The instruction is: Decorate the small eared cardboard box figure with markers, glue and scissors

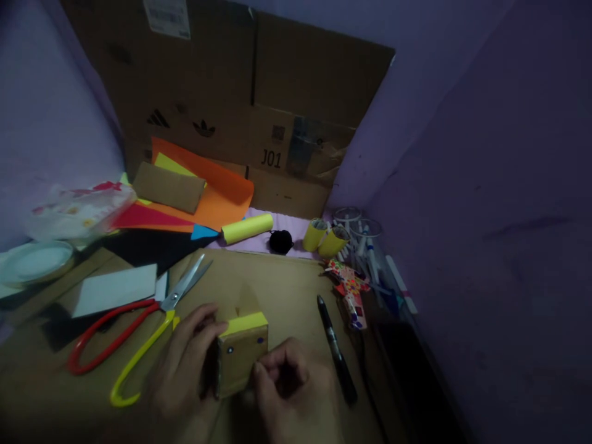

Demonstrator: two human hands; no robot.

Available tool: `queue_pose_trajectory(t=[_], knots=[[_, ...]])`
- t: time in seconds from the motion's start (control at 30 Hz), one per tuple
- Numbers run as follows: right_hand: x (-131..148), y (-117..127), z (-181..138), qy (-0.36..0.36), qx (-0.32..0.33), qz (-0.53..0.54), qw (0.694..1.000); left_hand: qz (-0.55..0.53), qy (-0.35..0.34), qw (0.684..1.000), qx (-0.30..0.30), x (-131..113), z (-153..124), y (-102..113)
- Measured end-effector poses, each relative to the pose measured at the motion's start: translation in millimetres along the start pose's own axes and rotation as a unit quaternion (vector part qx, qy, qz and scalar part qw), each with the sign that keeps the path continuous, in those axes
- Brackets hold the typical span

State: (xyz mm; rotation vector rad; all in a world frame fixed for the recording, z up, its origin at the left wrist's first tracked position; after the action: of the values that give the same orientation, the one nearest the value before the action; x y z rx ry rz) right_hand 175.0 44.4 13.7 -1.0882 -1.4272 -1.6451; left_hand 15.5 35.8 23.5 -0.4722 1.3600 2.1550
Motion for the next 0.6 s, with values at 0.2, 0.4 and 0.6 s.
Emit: queue_pose_trajectory(t=[0.2,0.4,0.6], knots=[[-17,-6,3,-0.073,0.012,0.149,0.986,-0.042,0.062,0.995,0.071,10,3,-8],[-17,-8,8,-0.063,0.026,0.168,0.984,-0.074,0.107,0.984,0.119,16,2,-16],[-6,-1,4,-0.039,-0.008,0.089,0.995,-0.078,0.090,0.987,0.108,14,2,-13]])
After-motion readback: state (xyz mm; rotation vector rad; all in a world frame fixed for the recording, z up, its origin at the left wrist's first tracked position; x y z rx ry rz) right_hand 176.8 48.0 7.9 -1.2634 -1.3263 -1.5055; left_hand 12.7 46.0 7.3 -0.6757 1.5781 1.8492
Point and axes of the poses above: each hand's wrist, its own z-axis towards the middle knuckle, its own y-axis out of the back of the hand, x = y × z, the point moved 8 cm from there along z, towards the middle knuckle, and after that the axes turned 11 degrees about y, right-handed, at the moved point
